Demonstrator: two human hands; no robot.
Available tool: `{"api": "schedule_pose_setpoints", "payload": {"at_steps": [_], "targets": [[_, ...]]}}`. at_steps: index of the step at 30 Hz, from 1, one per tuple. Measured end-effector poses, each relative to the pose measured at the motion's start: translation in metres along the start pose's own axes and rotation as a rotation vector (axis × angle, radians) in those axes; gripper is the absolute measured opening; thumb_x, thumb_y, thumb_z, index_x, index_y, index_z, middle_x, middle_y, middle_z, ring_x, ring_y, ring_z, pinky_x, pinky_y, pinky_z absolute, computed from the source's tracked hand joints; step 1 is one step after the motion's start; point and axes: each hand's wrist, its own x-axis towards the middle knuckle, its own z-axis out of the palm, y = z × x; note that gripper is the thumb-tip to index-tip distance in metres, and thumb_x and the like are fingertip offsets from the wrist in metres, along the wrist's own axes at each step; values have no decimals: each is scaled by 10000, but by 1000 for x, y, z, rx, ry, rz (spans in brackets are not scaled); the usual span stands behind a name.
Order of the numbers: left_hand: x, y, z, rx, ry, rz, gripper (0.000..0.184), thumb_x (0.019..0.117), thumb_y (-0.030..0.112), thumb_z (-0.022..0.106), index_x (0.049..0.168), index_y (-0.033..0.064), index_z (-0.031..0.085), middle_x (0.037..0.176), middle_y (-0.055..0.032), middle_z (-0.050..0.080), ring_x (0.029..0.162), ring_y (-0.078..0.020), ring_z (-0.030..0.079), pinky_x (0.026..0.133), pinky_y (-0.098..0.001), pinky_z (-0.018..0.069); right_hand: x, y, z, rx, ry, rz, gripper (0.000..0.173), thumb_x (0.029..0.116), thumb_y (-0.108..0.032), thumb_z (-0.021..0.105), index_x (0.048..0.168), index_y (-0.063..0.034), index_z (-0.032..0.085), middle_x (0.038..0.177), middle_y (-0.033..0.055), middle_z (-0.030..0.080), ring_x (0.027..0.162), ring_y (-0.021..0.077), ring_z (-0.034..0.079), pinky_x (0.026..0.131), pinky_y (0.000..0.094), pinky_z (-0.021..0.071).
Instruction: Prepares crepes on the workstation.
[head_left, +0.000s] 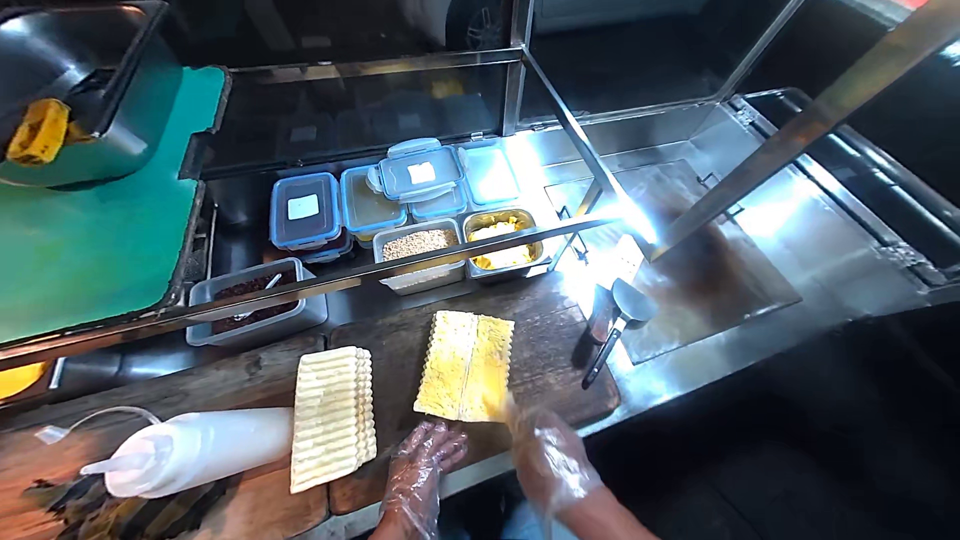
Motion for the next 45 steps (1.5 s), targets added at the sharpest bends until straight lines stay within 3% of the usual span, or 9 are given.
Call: {"api": "schedule_pose_setpoints", "payload": {"at_steps": [11,17,21,24,30,33,36,38,45], "targets": [[5,-4,-3,15,-28,14,259,1055,79,509,1264,-70,543,1030,-227,721,883,-325,747,765,-451,638,-14,-16,30,129,70,21,435,1067,-240,431,1481,-223,564,1346,157,644,1240,307,630,1038,480,526],[-26,26,-13,245,11,525,236,1030,85,533,1170,-68,646,866,-127,732,723,-219,728,652,-353,637,-30,8,62,-103,554,-205,415,918,-168,643,1318,-255,713,999,74,756,862,246,746,684,433,630],[11,65,1,777,204,772,353,1034,239,564,1272,-6,653,1190,-132,711,1097,-197,690,1003,-409,554,-8,26,53,-213,320,-266,514,964,-126,587,1457,-271,589,1261,116,714,1134,351,683,869,574,549],[65,87,24,874,213,436,374,1067,337,526,1326,90,637,1270,-132,677,1186,-259,644,1042,-497,508,-23,59,50,-282,499,-255,597,872,-144,682,1431,-339,612,1094,72,753,987,302,719,781,529,572],[43,128,71,550,118,310,375,1091,383,455,1124,90,687,802,-39,634,613,-143,560,551,-310,478,-22,116,11,671,703,-245,311,1026,-224,580,1292,-271,733,1022,-17,744,867,91,685,800,324,595],[-18,126,108,1126,131,801,415,1067,359,493,1359,109,647,1295,-67,690,1174,-177,660,1031,-390,528,-12,145,7,476,897,-342,446,948,-87,558,1367,-174,685,1134,68,752,1060,169,712,983,371,579],[-9,73,146,1739,100,879,792,1010,626,354,1614,115,322,1665,-133,309,1535,-323,295,1234,-589,241,-4,150,-3,510,909,-348,416,949,-85,570,1343,-128,698,1203,77,745,1144,185,694,1044,380,548],[8,43,155,1927,97,764,924,966,737,245,1648,115,198,1716,-116,151,1585,-332,106,1224,-683,105,-2,149,-11,540,871,-373,423,937,-72,576,1341,-115,696,1231,78,733,1173,180,679,1059,372,536],[8,47,165,1892,130,606,937,914,750,372,1659,215,179,1730,-93,77,1587,-343,60,1188,-735,105,60,116,-68,270,864,-430,380,978,-153,579,1341,-116,686,1097,112,754,998,240,736,889,427,618]]}}
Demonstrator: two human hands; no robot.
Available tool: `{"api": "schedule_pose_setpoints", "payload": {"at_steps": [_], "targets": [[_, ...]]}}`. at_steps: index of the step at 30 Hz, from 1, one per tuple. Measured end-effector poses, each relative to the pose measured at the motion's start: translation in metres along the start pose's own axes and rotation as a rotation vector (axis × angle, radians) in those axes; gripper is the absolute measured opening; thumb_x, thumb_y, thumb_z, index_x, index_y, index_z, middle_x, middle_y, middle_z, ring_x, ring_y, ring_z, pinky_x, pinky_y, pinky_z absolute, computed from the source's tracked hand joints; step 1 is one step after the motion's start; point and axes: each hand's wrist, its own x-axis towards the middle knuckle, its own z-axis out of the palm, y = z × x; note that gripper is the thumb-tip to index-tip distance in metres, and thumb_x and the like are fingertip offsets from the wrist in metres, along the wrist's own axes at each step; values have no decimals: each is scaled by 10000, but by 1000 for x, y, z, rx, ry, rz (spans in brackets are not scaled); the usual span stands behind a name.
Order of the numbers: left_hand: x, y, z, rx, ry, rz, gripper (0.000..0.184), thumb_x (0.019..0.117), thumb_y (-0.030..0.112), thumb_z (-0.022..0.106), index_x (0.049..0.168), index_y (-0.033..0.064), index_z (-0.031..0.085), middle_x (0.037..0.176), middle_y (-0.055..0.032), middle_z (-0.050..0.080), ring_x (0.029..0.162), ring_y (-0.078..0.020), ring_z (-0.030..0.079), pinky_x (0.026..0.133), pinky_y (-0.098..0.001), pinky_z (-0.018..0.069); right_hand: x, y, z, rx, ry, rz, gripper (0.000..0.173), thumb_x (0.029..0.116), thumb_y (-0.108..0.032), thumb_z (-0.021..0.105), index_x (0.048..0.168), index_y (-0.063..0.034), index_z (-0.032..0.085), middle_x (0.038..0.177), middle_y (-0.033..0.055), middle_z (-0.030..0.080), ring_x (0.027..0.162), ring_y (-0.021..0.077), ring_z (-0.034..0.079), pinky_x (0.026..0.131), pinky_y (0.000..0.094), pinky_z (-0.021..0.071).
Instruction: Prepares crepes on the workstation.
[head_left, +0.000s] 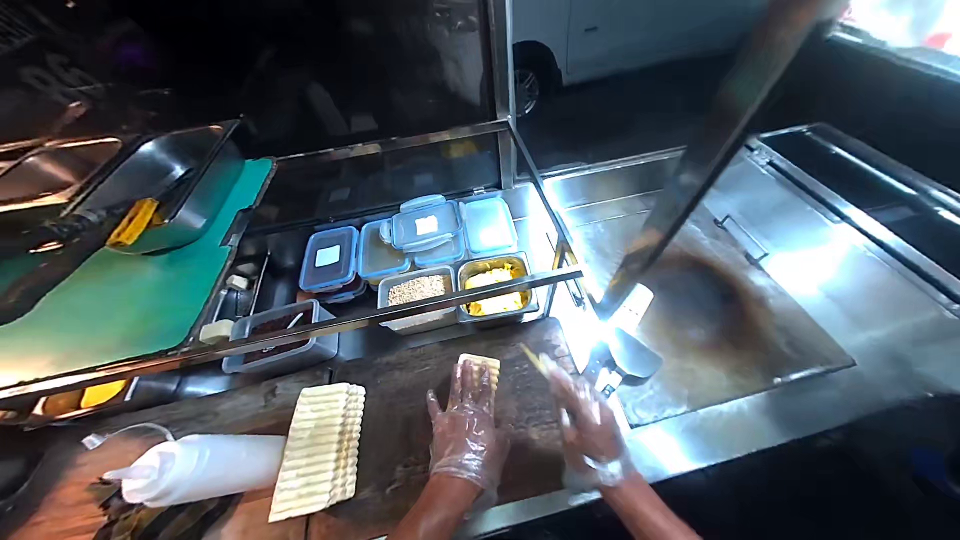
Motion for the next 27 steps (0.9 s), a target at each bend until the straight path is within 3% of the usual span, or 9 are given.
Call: {"api": "schedule_pose_setpoints", "payload": {"at_steps": [3,6,8,10,13,17,21,25,27], "targets": [[-6,-7,-2,-179,-22,-123,1030,847,594,635,1664,223,131,1727,-134,12,1565,-348,187,1161,-639,324,95,-29,8,-239,-358,160,392,1059,-304,495,1427,-229,606,1233,119,705,1093,313,698,894,543,582],[0,-31,-10,-531,-24,-141,1081,801,410,783,1655,165,167,1693,-91,235,1461,-276,425,1130,-463,444,175,-39,40,-409,-546,219,329,1022,-292,527,1268,-138,682,1248,156,694,1170,365,655,925,618,527],[-3,-60,-9,-1045,33,-145,817,831,160,740,1575,143,403,1395,-130,622,1208,-232,648,1026,-421,528,200,-43,59,-495,-711,275,354,993,-265,584,1268,-63,678,1295,226,661,1224,440,610,949,693,477],[-12,-89,-6,-1645,-48,-262,430,934,98,580,1362,55,595,1109,-135,712,949,-198,710,822,-373,603,210,-37,70,-490,-836,233,371,990,-286,613,1267,-48,678,1333,231,636,1279,429,571,1026,688,438],[-16,-115,-2,-2201,-267,-383,275,996,192,478,1160,19,614,937,-172,727,822,-263,738,706,-443,631,220,-11,81,-419,-724,158,284,928,-229,675,1133,-36,714,1198,212,690,1168,390,635,979,641,480],[-18,-126,10,-2271,-337,-297,342,951,164,527,1257,28,599,1024,-174,721,901,-262,731,774,-445,626,217,33,90,6,-619,183,274,922,-128,712,1172,-23,671,1103,145,692,1022,238,661,923,447,543],[-23,-124,19,-2332,-243,-355,303,988,163,494,1221,1,596,1037,-196,713,925,-288,725,801,-482,618,209,3,70,40,-614,291,307,931,-80,697,1219,15,647,1174,196,679,1111,269,644,1000,467,505],[-25,-124,20,-2314,-223,-324,315,984,165,498,1234,0,594,1059,-197,706,951,-286,719,829,-481,613,176,-33,36,346,-653,497,272,1053,-242,583,1215,-41,666,852,54,674,628,97,544,595,290,473],[-23,-125,19,-2299,-216,-341,305,997,165,489,1227,-2,599,1041,-200,710,927,-290,723,811,-485,617,118,-39,28,375,-778,416,322,1068,-194,498,1327,-17,571,952,109,713,678,151,622,625,338,537]]}}
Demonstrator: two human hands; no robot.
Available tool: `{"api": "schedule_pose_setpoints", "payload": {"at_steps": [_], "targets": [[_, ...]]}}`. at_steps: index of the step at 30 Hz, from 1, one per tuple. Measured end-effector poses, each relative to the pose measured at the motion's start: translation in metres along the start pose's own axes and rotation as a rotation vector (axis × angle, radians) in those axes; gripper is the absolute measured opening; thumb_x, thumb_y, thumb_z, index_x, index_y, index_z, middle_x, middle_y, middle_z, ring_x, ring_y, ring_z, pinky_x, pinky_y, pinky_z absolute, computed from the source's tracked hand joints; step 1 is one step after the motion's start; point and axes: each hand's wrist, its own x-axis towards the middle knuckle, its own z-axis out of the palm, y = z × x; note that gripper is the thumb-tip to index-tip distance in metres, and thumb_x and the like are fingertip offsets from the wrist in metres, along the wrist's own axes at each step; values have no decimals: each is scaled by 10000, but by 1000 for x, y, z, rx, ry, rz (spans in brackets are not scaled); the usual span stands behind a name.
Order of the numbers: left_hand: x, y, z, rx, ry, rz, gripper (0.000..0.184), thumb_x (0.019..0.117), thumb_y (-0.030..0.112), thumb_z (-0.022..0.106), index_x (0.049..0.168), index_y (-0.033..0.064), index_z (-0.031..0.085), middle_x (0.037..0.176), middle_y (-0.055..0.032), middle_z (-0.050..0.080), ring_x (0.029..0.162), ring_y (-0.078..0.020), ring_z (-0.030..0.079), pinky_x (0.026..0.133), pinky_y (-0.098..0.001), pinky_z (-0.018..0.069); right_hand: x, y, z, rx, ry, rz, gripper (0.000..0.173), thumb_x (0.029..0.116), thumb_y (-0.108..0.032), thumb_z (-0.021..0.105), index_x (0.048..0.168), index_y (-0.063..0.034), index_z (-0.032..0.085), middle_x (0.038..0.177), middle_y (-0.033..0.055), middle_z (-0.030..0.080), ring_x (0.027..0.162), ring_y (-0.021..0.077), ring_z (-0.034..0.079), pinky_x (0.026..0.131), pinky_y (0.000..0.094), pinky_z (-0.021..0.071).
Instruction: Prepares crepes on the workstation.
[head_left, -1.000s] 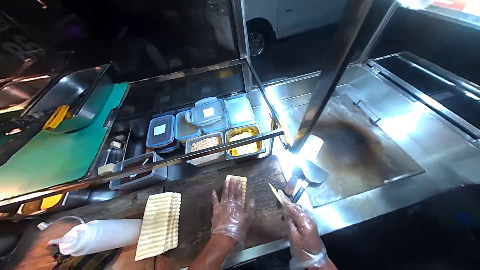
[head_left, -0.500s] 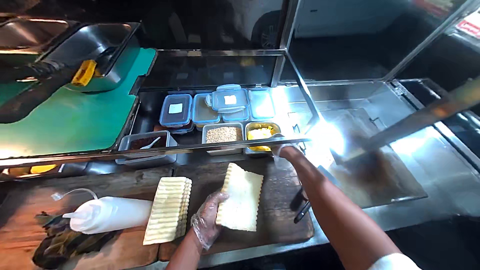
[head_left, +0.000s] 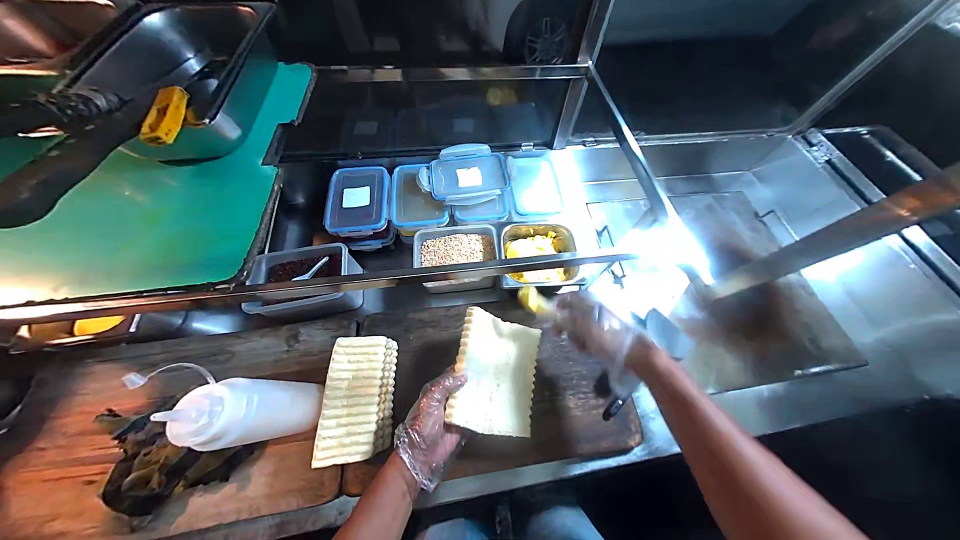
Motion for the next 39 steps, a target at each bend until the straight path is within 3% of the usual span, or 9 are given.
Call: {"api": "schedule_pose_setpoints", "payload": {"at_steps": [3,9,13,16,22,27,30,33,39], "targets": [[1,0,2,23,11,7,293,995,162,480,1211,6,601,1017,-191,711,897,-281,723,781,-471,619,-68,14,81,-408,-44,-9,390,1037,-215,509,1406,-112,582,1223,135,693,1110,267,679,978,494,547],[1,2,11,170,33,25,310,1003,177,484,1257,38,596,1019,-175,716,887,-264,728,761,-452,623,-143,27,152,-686,186,-18,331,1021,-289,506,1278,-231,706,1109,140,733,934,347,737,711,553,607],[1,-2,20,267,42,72,312,1021,181,477,1270,38,597,1035,-174,715,903,-264,723,776,-454,618,-100,28,136,-629,268,-32,372,1006,-222,548,1356,-191,669,1200,151,723,1051,356,716,839,572,588],[2,-3,24,346,41,96,346,1006,165,489,1320,47,577,1044,-166,718,892,-254,727,759,-438,623,-129,34,155,-625,193,-88,294,1001,-243,538,1244,-223,701,1102,137,729,955,347,731,724,559,605],[0,-6,29,402,73,105,374,1013,171,499,1364,61,566,1108,-168,713,951,-264,723,793,-452,619,-96,38,120,-576,166,86,442,1035,-251,489,1469,-226,567,1334,159,659,1164,382,665,915,602,556],[-3,-9,30,417,52,125,382,1002,156,516,1367,55,563,1116,-157,709,955,-244,720,786,-431,621,-144,35,134,-572,113,68,321,1052,-280,451,1267,-175,666,1160,157,703,1016,368,711,776,584,590],[0,-12,30,396,60,141,377,995,161,522,1352,51,573,1117,-156,711,964,-244,720,795,-432,621,-105,48,116,-592,275,92,391,1051,-305,462,1390,-219,635,1242,141,702,1058,366,709,830,588,584],[-2,-11,29,401,60,133,375,988,155,527,1343,44,577,1100,-154,715,950,-242,723,787,-428,624,-140,55,140,-710,317,-81,350,973,-208,580,1301,-215,700,1090,137,742,920,341,742,693,538,619],[-3,-15,30,382,78,142,426,982,144,530,1399,54,539,1159,-153,700,988,-237,715,806,-425,619,-97,33,111,-617,163,107,418,1055,-300,454,1436,-201,596,1329,155,664,1149,386,673,908,613,558]]}}
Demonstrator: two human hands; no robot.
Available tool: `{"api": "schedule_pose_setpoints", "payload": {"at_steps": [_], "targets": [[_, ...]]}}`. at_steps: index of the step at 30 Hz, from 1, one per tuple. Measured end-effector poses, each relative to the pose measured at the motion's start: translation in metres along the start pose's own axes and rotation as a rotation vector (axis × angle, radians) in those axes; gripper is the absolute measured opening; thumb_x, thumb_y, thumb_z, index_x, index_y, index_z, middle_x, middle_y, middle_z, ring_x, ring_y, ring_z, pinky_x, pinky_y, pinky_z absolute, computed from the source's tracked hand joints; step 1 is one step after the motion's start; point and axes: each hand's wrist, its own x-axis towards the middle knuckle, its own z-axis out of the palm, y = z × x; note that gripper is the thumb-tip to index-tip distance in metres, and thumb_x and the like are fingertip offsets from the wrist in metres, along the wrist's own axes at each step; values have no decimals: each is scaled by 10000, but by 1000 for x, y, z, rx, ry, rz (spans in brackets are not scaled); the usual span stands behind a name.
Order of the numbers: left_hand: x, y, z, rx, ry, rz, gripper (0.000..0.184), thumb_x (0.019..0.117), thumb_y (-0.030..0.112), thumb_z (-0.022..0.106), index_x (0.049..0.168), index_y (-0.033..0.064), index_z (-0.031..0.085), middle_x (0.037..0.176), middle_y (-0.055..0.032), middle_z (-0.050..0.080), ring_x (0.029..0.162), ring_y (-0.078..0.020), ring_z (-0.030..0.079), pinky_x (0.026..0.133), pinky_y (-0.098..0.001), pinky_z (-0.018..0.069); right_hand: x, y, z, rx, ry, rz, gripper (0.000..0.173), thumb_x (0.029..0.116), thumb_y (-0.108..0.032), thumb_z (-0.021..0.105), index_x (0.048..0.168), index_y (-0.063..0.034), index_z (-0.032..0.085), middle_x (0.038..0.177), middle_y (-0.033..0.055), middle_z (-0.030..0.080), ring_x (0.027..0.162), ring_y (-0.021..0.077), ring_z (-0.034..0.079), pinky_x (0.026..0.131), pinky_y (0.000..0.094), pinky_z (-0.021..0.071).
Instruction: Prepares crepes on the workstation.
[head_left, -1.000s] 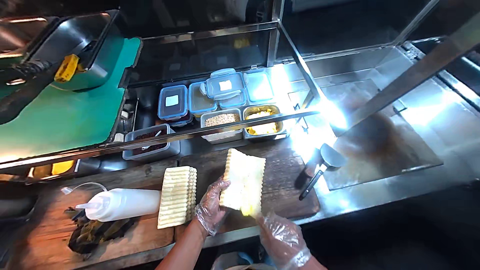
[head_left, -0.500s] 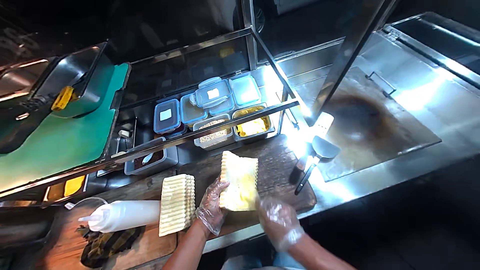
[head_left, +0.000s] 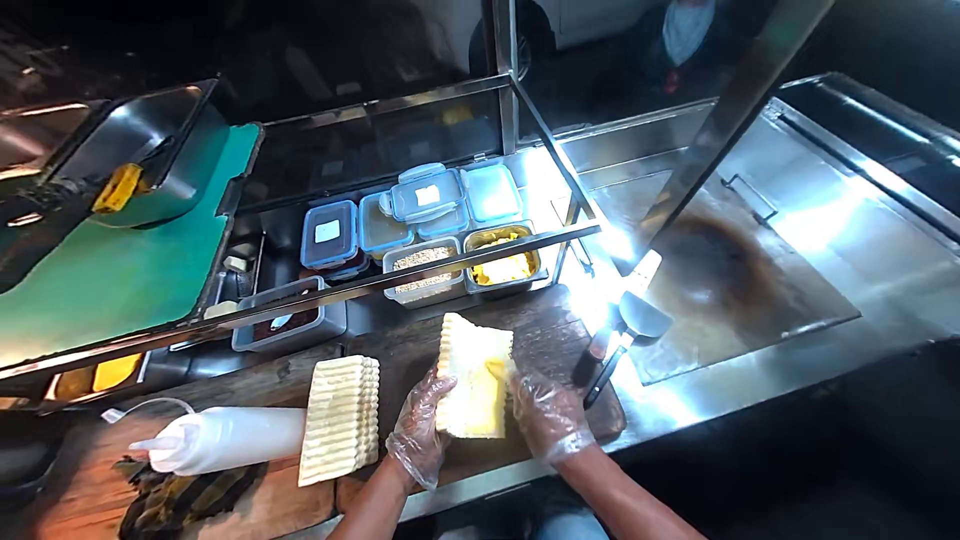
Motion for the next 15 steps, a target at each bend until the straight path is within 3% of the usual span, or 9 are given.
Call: {"api": "schedule_pose_setpoints", "payload": {"at_steps": [3,5,7,9,11,12,14,15], "targets": [[0,0,-2,50,-8,6,482,965,156,574,1433,54,522,1219,-156,683,1036,-242,703,840,-427,613,-40,-11,8,4,-54,-60,329,1035,-273,495,1297,-186,674,1204,152,706,1057,371,706,814,594,586],[1,-3,-3,43,-9,12,495,951,167,589,1429,56,529,1227,-154,682,1048,-239,699,848,-421,610,-37,-12,0,77,-66,-31,333,1044,-299,486,1282,-174,682,1194,145,710,1078,355,701,858,589,579],[3,-1,-1,29,-8,4,486,961,164,579,1434,63,526,1230,-151,682,1051,-238,699,854,-420,608,7,-5,-13,137,-10,51,384,1049,-305,475,1374,-180,639,1252,153,697,1137,360,678,947,589,546],[0,-2,-1,18,3,2,476,971,160,581,1432,56,527,1218,-158,687,1040,-244,704,849,-427,612,25,0,-7,75,-4,36,412,1041,-296,486,1418,-182,607,1294,158,681,1154,377,671,949,604,542],[2,0,-2,50,-13,9,486,962,178,590,1427,48,531,1214,-159,687,1038,-244,704,854,-429,612,-3,-6,4,109,-58,-15,377,1025,-281,501,1346,-146,643,1231,163,699,1111,370,687,906,601,557],[1,-2,-3,45,-21,6,494,959,186,593,1429,50,530,1223,-158,684,1047,-244,701,862,-430,610,-13,-7,6,175,-106,-10,353,1033,-294,496,1307,-146,664,1226,137,701,1133,327,681,942,566,553],[2,-4,-3,10,-15,-14,498,963,183,587,1439,53,518,1223,-160,683,1042,-247,703,852,-432,612,1,-2,-2,338,-64,2,345,1048,-299,493,1270,-119,686,1189,120,712,1131,272,675,1000,500,534],[3,-3,-3,6,-10,-21,498,969,182,580,1446,57,513,1228,-159,681,1045,-246,702,851,-431,612,22,-1,-11,322,-18,18,363,1061,-294,478,1314,-119,671,1238,132,704,1180,284,661,1040,502,515]]}}
